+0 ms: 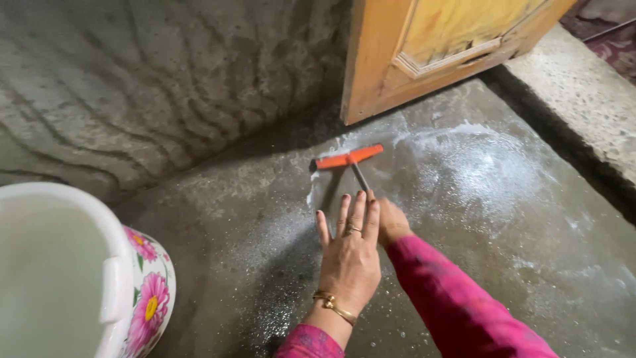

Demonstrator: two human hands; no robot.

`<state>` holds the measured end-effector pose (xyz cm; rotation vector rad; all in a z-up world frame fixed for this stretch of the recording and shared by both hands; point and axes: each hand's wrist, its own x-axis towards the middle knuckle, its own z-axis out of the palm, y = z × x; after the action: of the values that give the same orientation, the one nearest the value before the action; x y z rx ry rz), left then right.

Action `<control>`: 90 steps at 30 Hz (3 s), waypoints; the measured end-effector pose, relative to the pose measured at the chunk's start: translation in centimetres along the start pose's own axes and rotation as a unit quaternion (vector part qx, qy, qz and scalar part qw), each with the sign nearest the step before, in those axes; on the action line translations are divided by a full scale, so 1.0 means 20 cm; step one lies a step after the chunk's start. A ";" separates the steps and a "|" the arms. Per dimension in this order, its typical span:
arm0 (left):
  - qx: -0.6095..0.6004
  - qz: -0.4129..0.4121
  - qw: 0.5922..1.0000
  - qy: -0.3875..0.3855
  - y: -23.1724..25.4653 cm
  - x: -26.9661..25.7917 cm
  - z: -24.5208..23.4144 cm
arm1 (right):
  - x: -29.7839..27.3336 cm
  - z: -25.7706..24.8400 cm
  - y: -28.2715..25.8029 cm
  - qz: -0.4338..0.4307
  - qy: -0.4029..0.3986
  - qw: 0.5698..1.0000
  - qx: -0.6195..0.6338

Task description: Scrubbing a concrete floor with detergent and a handheld squeegee.

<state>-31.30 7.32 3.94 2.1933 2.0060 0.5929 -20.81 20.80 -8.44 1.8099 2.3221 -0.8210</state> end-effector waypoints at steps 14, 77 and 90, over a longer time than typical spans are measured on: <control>-0.007 -0.054 0.998 0.022 -0.24 -0.04 -0.06 | -0.51 0.22 -0.11 -0.026 -0.060 0.993 -0.100; -0.056 0.028 0.998 -0.027 0.08 -0.05 0.14 | -0.61 0.05 0.30 0.037 -0.001 0.998 -0.041; -0.051 0.045 0.995 -0.069 0.13 -0.04 0.22 | -0.82 0.14 0.55 0.059 0.023 0.997 -0.052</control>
<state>-27.29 7.03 0.73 2.2078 1.7789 0.5263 -6.46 6.81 -8.54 1.9180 2.2141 -0.6367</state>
